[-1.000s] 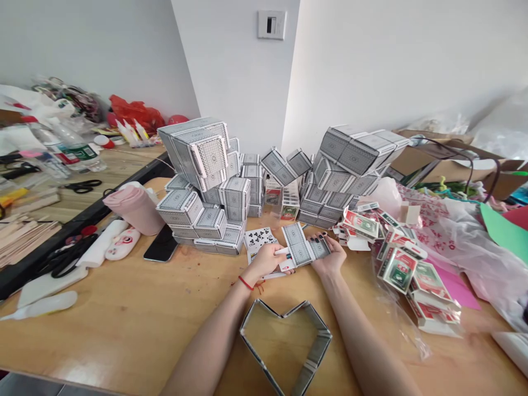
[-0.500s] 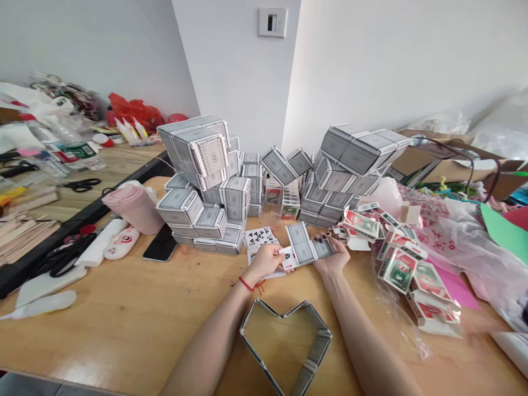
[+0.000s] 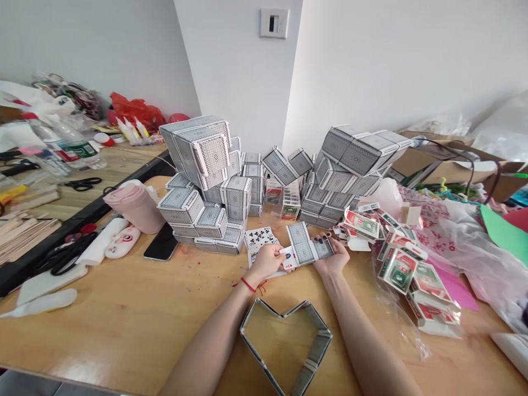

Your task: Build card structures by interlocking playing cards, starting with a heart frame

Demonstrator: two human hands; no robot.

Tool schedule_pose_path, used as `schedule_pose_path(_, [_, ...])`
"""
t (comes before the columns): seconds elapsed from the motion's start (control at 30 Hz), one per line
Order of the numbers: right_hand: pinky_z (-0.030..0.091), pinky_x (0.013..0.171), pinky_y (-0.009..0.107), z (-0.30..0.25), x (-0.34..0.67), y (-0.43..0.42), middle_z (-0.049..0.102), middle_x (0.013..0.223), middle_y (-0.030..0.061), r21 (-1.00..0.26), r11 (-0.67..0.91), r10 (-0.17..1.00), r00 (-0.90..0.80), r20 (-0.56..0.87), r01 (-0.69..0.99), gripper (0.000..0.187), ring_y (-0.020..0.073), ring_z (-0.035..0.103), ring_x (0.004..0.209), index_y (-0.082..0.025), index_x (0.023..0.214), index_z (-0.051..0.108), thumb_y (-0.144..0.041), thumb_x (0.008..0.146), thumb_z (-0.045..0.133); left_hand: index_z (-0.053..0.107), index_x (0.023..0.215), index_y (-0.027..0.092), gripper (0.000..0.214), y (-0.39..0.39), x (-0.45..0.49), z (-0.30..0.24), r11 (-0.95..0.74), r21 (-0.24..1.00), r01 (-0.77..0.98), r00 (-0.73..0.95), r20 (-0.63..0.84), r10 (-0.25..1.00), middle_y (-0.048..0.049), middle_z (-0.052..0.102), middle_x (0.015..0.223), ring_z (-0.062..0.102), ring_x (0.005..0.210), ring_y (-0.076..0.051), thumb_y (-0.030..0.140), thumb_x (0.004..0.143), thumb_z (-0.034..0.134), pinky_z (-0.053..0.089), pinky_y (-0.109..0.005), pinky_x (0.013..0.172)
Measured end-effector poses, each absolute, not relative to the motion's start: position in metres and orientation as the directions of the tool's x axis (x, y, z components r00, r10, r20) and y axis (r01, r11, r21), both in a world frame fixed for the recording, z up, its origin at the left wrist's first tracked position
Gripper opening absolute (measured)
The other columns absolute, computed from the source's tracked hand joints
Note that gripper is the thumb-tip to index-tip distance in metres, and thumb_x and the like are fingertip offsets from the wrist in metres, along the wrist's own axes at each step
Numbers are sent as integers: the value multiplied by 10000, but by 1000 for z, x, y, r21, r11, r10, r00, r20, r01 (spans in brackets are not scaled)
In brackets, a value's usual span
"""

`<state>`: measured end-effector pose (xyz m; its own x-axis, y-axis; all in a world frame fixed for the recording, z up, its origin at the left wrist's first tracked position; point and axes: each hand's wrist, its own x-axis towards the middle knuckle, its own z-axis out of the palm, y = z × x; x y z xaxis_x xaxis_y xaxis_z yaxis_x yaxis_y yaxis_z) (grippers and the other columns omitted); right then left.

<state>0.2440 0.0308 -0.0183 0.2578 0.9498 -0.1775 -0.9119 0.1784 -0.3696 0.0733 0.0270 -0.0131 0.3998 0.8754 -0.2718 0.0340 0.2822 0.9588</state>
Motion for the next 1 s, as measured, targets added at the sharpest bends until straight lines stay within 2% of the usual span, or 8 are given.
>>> schedule_pose_path(0.33, [482, 637, 297, -19, 245, 31, 556, 614, -22, -416, 184, 955, 262, -137, -890, 54, 113, 534, 556, -197, 681, 518, -165, 662, 480, 519, 678, 144, 53, 30, 71, -19, 289, 957, -7, 418, -260, 871, 0, 618, 595, 610, 494, -140, 99, 692, 495, 512, -270, 512])
schedule_pose_path(0.43, [485, 688, 286, -16, 246, 30, 590, 657, -23, -418, 188, 963, 251, -100, -889, 125, 113, 567, 620, -201, 741, 560, -144, 660, 484, 532, 716, 146, 25, 31, 69, -18, 302, 951, -60, 474, -239, 847, -6, 627, 640, 614, 515, -145, 151, 691, 536, 518, -282, 521])
schedule_pose_path(0.57, [459, 828, 346, -11, 244, 28, 653, 838, 2, -487, 133, 977, 197, -82, -863, 237, 150, 601, 807, -220, 868, 597, -165, 660, 498, 583, 761, 149, 112, 33, 66, -15, 263, 956, -128, 493, -169, 853, -2, 620, 658, 605, 549, -149, 196, 661, 604, 504, -269, 500])
schedule_pose_path(0.67, [437, 869, 384, -9, 242, 28, 660, 942, 17, -537, 63, 988, 127, -83, -841, 199, 184, 590, 923, -232, 860, 609, -234, 683, 517, 617, 719, 145, 72, 36, 63, -15, 88, 990, -107, 318, -50, 947, 2, 608, 616, 577, 530, -132, 183, 660, 604, 468, -237, 484])
schedule_pose_path(0.77, [448, 850, 390, -8, 241, 28, 673, 861, 9, -582, -11, 995, 49, -87, -813, 145, 193, 600, 906, -250, 794, 614, -343, 727, 527, 662, 756, 156, 112, 41, 59, -16, -185, 980, -70, 119, 192, 974, -37, 654, 752, 611, 696, -159, 151, 681, 578, 489, -263, 625])
schedule_pose_path(0.83, [456, 839, 394, -8, 239, 27, 677, 857, 10, -616, -51, 996, 5, -89, -786, 212, 203, 604, 903, -256, 808, 617, -433, 738, 524, 680, 762, 179, 170, 43, 55, -15, -361, 932, -34, 85, 362, 928, -54, 659, 881, 599, 872, -182, 102, 689, 547, 470, -314, 794])
schedule_pose_path(0.9, [462, 832, 411, -8, 236, 26, 673, 938, 22, -652, -85, 995, -33, -92, -754, 287, 226, 599, 936, -252, 872, 617, -485, 726, 534, 689, 709, 202, 216, 43, 53, -13, -489, 872, 38, 98, 483, 870, -53, 646, 950, 562, 981, -189, 63, 689, 524, 417, -356, 901])
schedule_pose_path(1.0, [472, 823, 418, -12, 233, 27, 663, 1016, 29, -708, -99, 994, -33, -106, -700, 326, 243, 602, 951, -241, 976, 597, -365, 677, 631, 694, 681, 226, 276, 40, 52, -11, -553, 823, 134, 143, 536, 832, -44, 611, 1060, 518, 1060, -195, 32, 688, 497, 386, -382, 943])
